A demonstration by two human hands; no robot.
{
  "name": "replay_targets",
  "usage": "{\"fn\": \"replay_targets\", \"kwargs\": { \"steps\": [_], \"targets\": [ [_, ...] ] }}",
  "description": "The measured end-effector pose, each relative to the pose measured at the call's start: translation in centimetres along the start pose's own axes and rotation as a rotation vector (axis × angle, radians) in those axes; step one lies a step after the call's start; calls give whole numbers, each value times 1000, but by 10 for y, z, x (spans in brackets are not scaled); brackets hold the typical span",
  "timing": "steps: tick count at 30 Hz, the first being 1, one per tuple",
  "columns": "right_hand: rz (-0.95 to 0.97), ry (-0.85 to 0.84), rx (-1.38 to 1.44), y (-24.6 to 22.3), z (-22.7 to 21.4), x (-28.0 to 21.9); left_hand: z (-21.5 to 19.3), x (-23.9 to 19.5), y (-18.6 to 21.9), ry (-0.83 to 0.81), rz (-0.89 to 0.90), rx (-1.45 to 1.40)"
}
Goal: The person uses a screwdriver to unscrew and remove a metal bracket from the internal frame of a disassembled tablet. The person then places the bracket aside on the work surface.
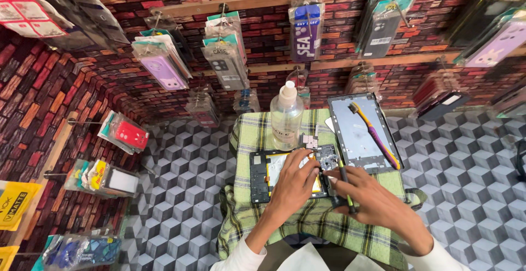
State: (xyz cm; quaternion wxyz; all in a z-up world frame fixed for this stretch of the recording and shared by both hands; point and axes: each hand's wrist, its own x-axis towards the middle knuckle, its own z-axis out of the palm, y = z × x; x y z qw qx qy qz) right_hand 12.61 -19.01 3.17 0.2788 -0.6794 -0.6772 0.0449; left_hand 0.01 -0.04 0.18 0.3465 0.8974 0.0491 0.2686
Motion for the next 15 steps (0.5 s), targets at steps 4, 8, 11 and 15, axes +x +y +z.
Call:
{"fn": "replay_targets", "kwargs": {
  "steps": [4,8,11,15],
  "targets": [
    [405,-170,72,1,9,-5,-2,0,1,-3,-1,-23],
    [222,48,68,4,11,-3,-2,0,3,-19,1,-21],
    [207,43,45,3,11,-1,-2,0,3,-24,4,-7],
    [94,44,-26,3,10,3,-3,0,5,-33,-8,-15]
  ]
}}
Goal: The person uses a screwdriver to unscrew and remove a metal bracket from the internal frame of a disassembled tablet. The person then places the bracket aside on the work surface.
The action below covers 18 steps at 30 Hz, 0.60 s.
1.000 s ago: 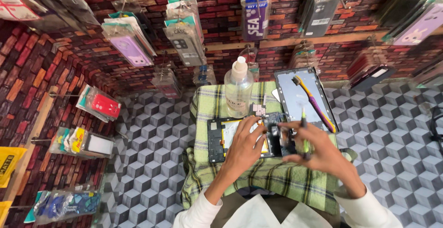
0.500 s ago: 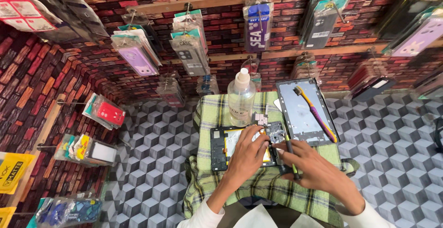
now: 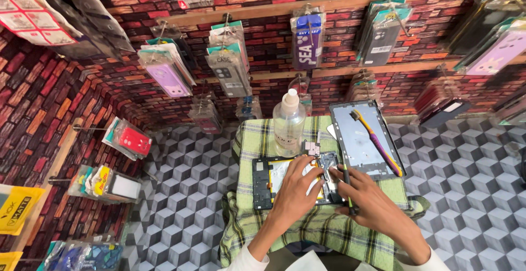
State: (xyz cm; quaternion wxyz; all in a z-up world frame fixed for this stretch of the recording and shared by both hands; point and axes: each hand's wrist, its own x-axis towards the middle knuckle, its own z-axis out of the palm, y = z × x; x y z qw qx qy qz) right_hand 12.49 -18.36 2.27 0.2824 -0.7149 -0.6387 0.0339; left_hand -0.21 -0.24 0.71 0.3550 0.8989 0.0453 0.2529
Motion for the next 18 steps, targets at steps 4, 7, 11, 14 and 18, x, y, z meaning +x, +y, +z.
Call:
{"fn": "replay_targets", "kwargs": {
  "steps": [4,7,11,14,18],
  "targets": [
    [166,-180,22,7,-6,5,1,-1,-1,-14,-5,12],
    [234,-237,61,11,-11,11,2,-1,-1,-20,-11,16],
    [267,-243,50,11,-18,17,3,0,-2,-18,-13,19],
    [303,-256,27,8,-22,19,2,0,-1,-21,-17,13],
    [225,-170,80,5,-25,21,3,0,-2,-28,-21,19]
  ]
}}
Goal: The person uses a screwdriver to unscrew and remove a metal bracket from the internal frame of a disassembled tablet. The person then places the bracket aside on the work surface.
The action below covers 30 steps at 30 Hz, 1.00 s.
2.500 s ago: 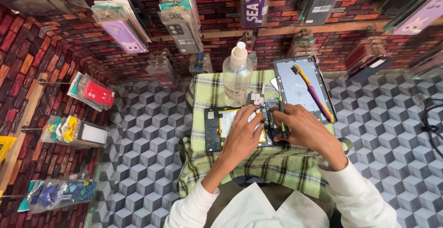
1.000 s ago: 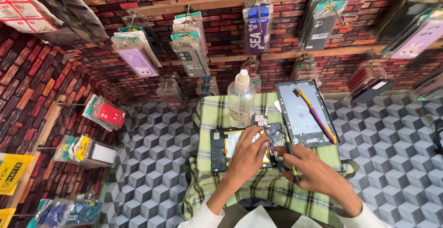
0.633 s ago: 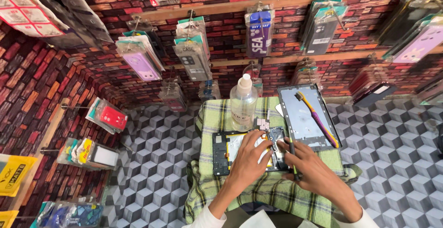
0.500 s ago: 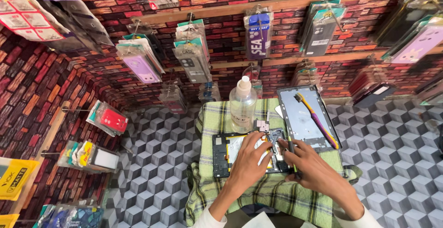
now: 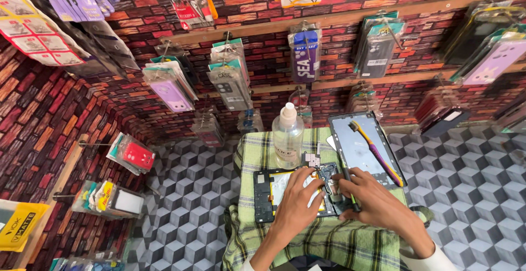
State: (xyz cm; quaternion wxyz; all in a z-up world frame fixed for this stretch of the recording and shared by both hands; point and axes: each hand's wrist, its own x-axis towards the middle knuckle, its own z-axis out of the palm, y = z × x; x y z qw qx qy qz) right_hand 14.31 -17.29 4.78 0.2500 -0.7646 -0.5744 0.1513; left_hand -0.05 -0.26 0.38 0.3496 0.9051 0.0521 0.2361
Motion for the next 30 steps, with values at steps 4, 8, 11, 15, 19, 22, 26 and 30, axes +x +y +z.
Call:
{"fn": "replay_targets", "kwargs": {
  "steps": [4,8,11,15,19,22,26,30],
  "targets": [
    [111,-79,23,-3,-4,1,0,0,-1,-5,-1,5],
    [114,-63,76,-3,-7,2,1,0,0,-5,-8,-2],
    [-6,-2,133,-1,-8,2,0,1,0,-4,-3,7],
    [-37,29,129,1,-9,0,-3,3,3,-27,-23,22],
    [99,-24,155,0,-8,-6,-7,5,6,-5,-24,-65],
    [18,42,210,-4,-3,-13,-11,6,4,31,-11,-155],
    [-114,66,192,-17,18,-15,-14,12,-1,-20,-241,-307],
    [-300,170,72,-26,40,-5,-18,8,-2,104,-233,-419]
  ]
}}
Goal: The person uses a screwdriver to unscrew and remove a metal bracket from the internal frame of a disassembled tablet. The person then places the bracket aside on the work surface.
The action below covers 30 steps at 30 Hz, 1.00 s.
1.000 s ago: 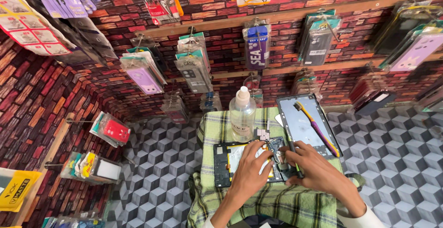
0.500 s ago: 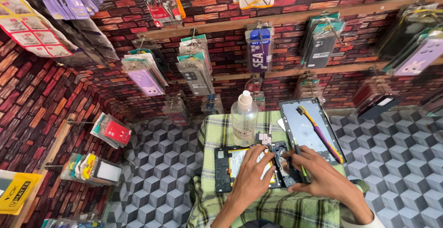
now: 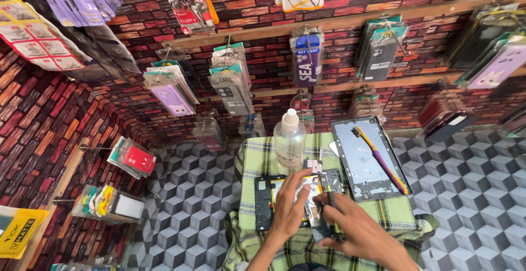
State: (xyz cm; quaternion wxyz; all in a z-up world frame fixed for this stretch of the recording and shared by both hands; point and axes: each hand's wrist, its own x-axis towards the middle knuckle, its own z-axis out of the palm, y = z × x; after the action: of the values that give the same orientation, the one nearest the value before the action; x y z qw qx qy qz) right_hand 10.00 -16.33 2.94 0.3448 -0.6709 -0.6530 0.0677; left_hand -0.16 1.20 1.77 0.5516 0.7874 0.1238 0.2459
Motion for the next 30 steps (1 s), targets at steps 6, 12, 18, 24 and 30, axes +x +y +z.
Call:
{"fn": "replay_targets", "kwargs": {
  "steps": [6,12,18,24,30],
  "targets": [
    [15,-20,-10,3,19,8,2,0,-6,104,184,147],
    [-1,15,21,2,26,16,4,0,-6,68,190,162],
    [-40,181,60,10,7,2,2,0,-1,2,247,195],
    [241,512,-333,50,-44,-23,9,-3,-10,-40,272,260],
    [470,457,-434,92,-43,-19,13,-5,-21,-53,270,335]
  ]
}}
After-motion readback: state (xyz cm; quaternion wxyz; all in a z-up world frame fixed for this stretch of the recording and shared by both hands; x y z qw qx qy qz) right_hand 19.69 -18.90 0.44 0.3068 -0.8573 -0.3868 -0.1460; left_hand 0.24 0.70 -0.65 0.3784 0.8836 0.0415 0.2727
